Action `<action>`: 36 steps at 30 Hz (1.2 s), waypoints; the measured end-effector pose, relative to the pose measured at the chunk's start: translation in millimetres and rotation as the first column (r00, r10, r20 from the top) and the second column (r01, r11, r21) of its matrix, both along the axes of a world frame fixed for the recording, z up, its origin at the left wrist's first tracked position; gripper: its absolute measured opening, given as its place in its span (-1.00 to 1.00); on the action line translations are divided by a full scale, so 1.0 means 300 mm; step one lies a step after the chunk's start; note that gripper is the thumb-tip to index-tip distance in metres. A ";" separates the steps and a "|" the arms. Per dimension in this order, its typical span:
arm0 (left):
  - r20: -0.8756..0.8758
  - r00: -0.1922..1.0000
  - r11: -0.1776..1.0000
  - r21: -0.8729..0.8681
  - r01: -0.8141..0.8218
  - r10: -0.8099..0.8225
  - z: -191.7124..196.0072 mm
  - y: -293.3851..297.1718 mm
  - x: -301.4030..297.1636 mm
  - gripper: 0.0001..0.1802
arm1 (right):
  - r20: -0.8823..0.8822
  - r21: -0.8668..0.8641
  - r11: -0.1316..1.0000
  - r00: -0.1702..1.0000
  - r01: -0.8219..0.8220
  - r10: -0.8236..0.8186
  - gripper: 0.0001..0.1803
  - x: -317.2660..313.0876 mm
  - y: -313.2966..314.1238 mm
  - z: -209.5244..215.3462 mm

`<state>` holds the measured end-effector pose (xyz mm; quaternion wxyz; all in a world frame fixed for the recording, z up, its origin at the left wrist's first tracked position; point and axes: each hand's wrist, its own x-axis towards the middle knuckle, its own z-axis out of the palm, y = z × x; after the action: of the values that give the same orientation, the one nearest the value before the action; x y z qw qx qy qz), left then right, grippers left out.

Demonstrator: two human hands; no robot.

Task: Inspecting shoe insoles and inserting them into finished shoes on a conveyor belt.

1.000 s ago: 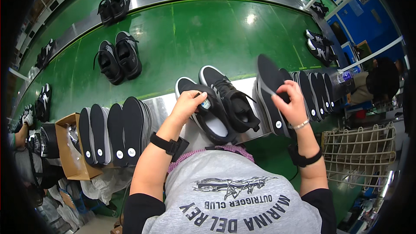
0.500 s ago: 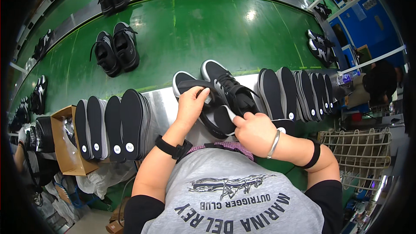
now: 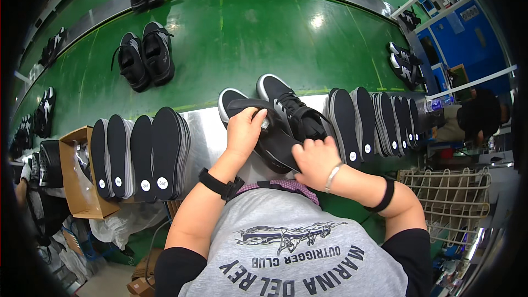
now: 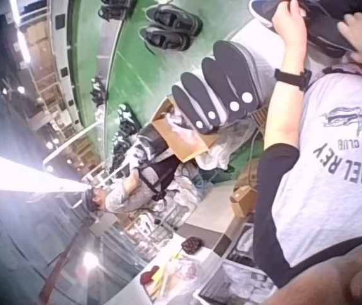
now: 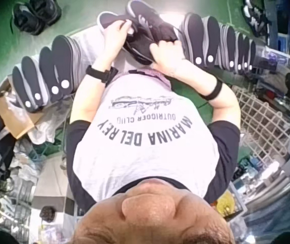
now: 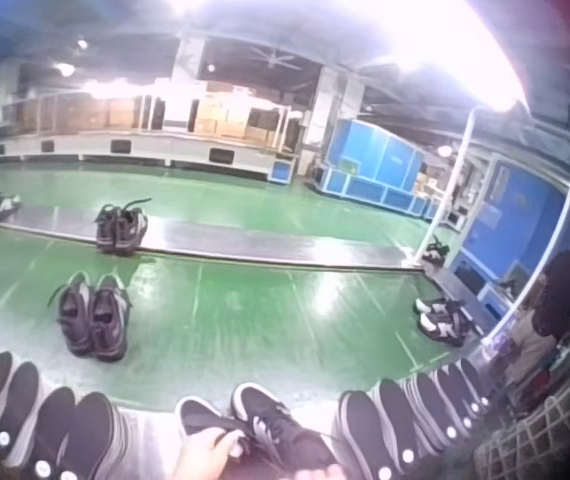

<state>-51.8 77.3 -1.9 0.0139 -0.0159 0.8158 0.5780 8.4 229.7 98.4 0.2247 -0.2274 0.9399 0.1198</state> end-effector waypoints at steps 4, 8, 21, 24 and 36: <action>0.001 1.000 1.000 0.028 0.005 -0.005 0.017 0.008 0.000 -0.74 | -0.096 -0.185 0.973 0.988 -0.136 0.120 -0.84 -0.016 0.036 -0.006; 0.015 1.000 0.998 0.067 0.012 -0.013 0.005 0.002 -0.008 -0.74 | -0.115 -0.146 0.973 0.980 -0.180 0.164 -0.87 -0.038 -0.034 -0.089; 0.021 1.000 0.994 0.110 0.002 -0.004 -0.009 0.006 -0.011 -0.72 | 0.480 0.165 0.980 0.877 -0.114 0.021 -0.70 -0.194 -0.156 -0.287; 0.027 1.000 0.996 0.092 0.011 -0.014 0.005 0.000 -0.010 -0.73 | 0.341 0.151 0.988 0.940 -0.024 -0.029 -0.77 -0.185 -0.165 -0.274; -0.017 1.000 0.997 0.080 0.020 -0.018 -0.005 0.002 -0.009 -0.73 | 0.637 0.085 0.977 0.764 -0.198 0.099 -0.41 -0.149 -0.070 -0.148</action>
<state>-54.5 78.0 -3.3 0.0134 -0.0028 0.7921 0.6103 -36.3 208.8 54.0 0.5317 -0.3110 0.7781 0.1231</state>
